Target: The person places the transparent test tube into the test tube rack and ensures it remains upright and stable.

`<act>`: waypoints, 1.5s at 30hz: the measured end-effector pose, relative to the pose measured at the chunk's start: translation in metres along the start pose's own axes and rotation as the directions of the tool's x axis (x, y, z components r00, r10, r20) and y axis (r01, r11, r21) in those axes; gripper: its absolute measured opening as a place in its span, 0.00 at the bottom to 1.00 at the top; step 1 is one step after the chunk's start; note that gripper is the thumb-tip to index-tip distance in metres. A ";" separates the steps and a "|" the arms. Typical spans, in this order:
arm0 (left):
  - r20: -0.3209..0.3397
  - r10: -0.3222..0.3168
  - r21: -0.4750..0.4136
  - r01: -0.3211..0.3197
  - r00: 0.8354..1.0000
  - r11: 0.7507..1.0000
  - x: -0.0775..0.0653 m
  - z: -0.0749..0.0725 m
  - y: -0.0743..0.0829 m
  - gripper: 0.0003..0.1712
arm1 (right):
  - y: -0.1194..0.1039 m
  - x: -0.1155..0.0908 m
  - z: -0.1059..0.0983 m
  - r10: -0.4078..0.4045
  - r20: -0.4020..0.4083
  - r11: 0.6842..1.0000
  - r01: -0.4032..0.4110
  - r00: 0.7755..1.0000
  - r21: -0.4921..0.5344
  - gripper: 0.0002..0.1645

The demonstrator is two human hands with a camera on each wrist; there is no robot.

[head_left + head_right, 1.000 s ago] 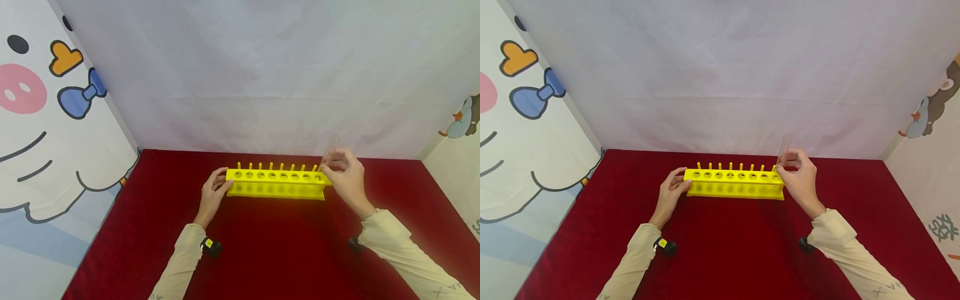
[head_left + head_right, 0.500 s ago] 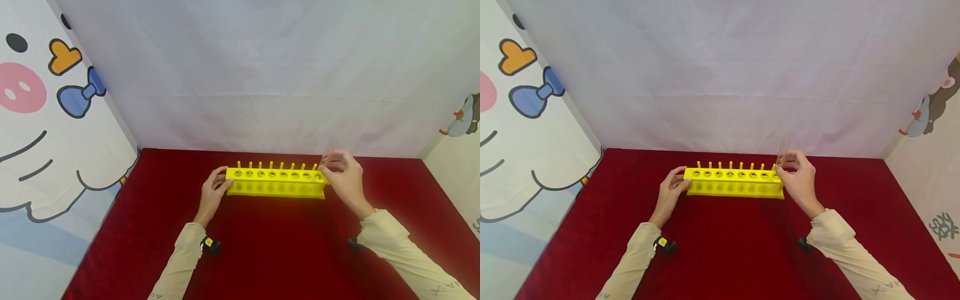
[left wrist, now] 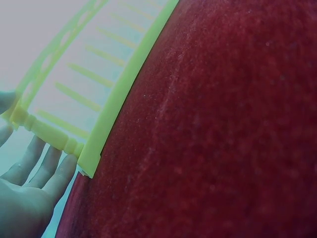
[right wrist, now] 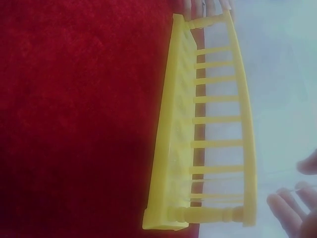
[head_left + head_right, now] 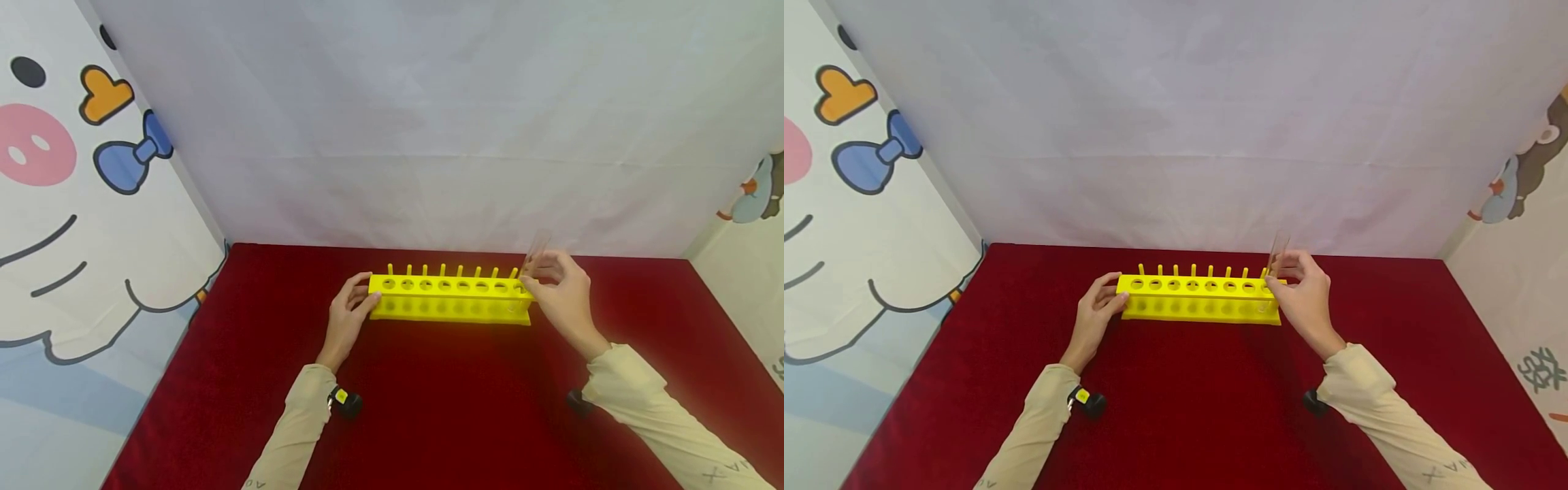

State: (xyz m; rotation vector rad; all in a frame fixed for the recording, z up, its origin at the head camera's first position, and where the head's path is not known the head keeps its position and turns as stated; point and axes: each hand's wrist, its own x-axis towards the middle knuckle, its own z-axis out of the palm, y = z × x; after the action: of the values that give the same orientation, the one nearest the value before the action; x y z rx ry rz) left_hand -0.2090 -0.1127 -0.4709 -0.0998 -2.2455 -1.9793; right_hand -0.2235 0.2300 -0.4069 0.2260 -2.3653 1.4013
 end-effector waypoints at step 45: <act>0.025 0.017 0.082 -0.019 1.000 0.996 -0.008 -0.011 0.014 0.27 | 0.003 -0.007 -0.005 0.017 0.018 1.000 -0.016 1.000 -0.016 0.19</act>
State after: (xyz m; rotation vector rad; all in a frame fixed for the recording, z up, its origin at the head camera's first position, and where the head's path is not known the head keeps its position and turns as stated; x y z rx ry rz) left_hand -0.1988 -0.1218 -0.4572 -0.1345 -2.3289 -1.8843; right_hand -0.2165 0.2349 -0.4099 0.2163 -2.3977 1.3929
